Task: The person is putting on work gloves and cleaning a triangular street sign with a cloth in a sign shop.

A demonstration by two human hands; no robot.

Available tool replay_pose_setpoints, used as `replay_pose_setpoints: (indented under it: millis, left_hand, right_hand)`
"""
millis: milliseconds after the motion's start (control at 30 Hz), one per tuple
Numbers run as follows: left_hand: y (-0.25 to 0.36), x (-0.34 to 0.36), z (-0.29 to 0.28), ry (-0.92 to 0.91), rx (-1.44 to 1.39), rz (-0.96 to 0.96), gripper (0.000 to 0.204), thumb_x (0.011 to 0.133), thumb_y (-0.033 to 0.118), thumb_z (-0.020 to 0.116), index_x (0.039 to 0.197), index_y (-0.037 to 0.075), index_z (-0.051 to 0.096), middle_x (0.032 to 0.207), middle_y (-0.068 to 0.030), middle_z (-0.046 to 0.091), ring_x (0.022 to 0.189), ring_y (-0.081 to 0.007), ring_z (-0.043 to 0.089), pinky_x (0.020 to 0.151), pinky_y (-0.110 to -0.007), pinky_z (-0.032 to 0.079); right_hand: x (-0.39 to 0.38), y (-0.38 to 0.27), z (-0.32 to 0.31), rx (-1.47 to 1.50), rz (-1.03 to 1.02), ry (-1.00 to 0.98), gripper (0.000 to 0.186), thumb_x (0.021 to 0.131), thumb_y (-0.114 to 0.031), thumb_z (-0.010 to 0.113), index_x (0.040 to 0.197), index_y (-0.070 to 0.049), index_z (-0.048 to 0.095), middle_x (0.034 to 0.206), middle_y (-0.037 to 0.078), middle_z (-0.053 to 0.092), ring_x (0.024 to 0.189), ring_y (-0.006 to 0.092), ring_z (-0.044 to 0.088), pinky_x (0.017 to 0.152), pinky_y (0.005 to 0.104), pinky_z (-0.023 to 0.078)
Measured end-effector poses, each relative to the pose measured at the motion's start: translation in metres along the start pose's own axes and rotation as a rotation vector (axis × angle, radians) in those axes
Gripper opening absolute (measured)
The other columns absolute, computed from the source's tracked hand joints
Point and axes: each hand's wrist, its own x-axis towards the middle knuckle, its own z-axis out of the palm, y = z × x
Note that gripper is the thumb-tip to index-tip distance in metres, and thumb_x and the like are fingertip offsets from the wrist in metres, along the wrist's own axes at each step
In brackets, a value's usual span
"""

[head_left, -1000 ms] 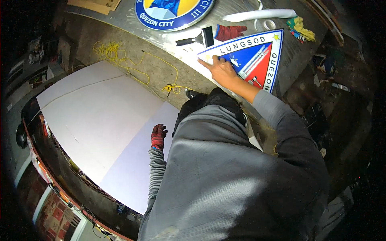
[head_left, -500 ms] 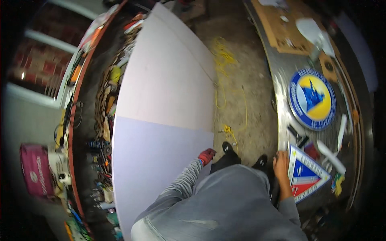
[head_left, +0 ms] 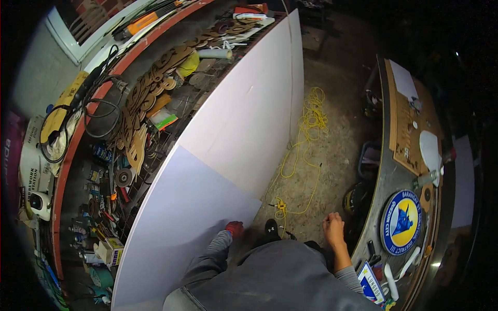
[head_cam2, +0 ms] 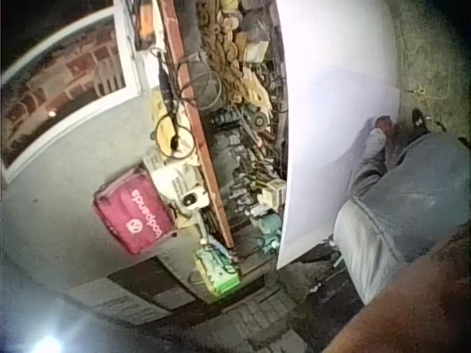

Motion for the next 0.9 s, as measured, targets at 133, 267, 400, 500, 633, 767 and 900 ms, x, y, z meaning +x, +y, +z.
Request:
replay_pose_setpoints:
  millis: [133, 267, 400, 500, 633, 767, 900]
  left_hand:
    - [-0.017, 0.001, -0.014, 0.090, -0.106, -0.018, 0.046, 0.085, 0.040, 0.050, 0.112, 0.007, 0.066, 0.115, -0.0200, 0.064, 0.111, -0.0379, 0.058, 0.095, -0.047, 0.046]
    - [-0.025, 0.017, 0.015, 0.362, -0.488, 0.082, 0.034, 0.082, 0.033, 0.060, 0.104, 0.008, 0.068, 0.111, -0.0169, 0.065, 0.100, -0.0370, 0.061, 0.084, -0.047, 0.051]
    - [-0.020, 0.032, 0.036, 0.141, -1.225, -0.214, 0.032, 0.082, 0.018, 0.064, 0.112, 0.005, 0.065, 0.112, -0.0113, 0.066, 0.094, -0.0279, 0.065, 0.080, -0.038, 0.054]
    - [-0.006, 0.032, 0.032, 0.353, -0.441, -0.124, 0.032, 0.074, 0.020, 0.071, 0.103, 0.010, 0.068, 0.105, -0.0110, 0.067, 0.098, -0.0315, 0.061, 0.085, -0.040, 0.051]
    - [0.042, 0.023, 0.017, 0.522, -1.830, -0.658, 0.026, 0.083, 0.022, 0.064, 0.104, 0.007, 0.065, 0.103, -0.0126, 0.068, 0.087, -0.0281, 0.065, 0.075, -0.039, 0.053]
    - [0.124, 0.021, 0.009, 0.732, -2.051, -0.742, 0.031, 0.091, 0.028, 0.056, 0.108, 0.001, 0.060, 0.100, -0.0156, 0.068, 0.079, -0.0271, 0.068, 0.066, -0.038, 0.054]
    - [0.205, 0.023, 0.009, 0.882, -2.011, -0.770, 0.039, 0.091, 0.031, 0.058, 0.116, 0.001, 0.057, 0.104, -0.0170, 0.067, 0.078, -0.0296, 0.068, 0.063, -0.035, 0.051]
  right_hand:
    - [0.053, -0.041, 0.011, -0.015, -0.083, -0.106, 0.015, 0.080, -0.007, 0.065, 0.091, -0.003, 0.057, 0.096, 0.017, 0.056, 0.095, 0.0383, 0.055, 0.080, 0.0494, 0.039]
    - [0.146, -0.082, -0.012, 0.094, -0.240, -0.077, 0.014, 0.081, -0.008, 0.067, 0.089, -0.002, 0.057, 0.090, 0.017, 0.057, 0.091, 0.0375, 0.056, 0.080, 0.0474, 0.041]
    - [0.283, -0.167, -0.064, 0.311, -0.539, 0.135, 0.009, 0.083, -0.003, 0.063, 0.088, 0.001, 0.057, 0.083, 0.018, 0.058, 0.081, 0.0362, 0.057, 0.074, 0.0413, 0.046]
    - [0.379, -0.253, -0.105, 0.499, -0.760, 0.130, 0.009, 0.084, -0.003, 0.062, 0.089, 0.002, 0.057, 0.084, 0.017, 0.058, 0.078, 0.0351, 0.057, 0.071, 0.0403, 0.047]
    - [0.516, -0.377, -0.122, 0.384, -1.087, 0.109, 0.012, 0.087, -0.009, 0.060, 0.093, 0.002, 0.060, 0.084, 0.016, 0.061, 0.078, 0.0317, 0.060, 0.072, 0.0370, 0.048]
    - [0.645, -0.492, -0.080, 0.063, -1.080, -0.132, 0.023, 0.086, -0.022, 0.064, 0.092, 0.000, 0.066, 0.088, 0.016, 0.067, 0.082, 0.0310, 0.065, 0.075, 0.0398, 0.050]
    - [0.713, -0.541, -0.028, -0.400, -1.043, -0.185, 0.044, 0.083, -0.039, 0.069, 0.094, 0.003, 0.068, 0.100, 0.024, 0.068, 0.095, 0.0349, 0.066, 0.083, 0.0445, 0.050]
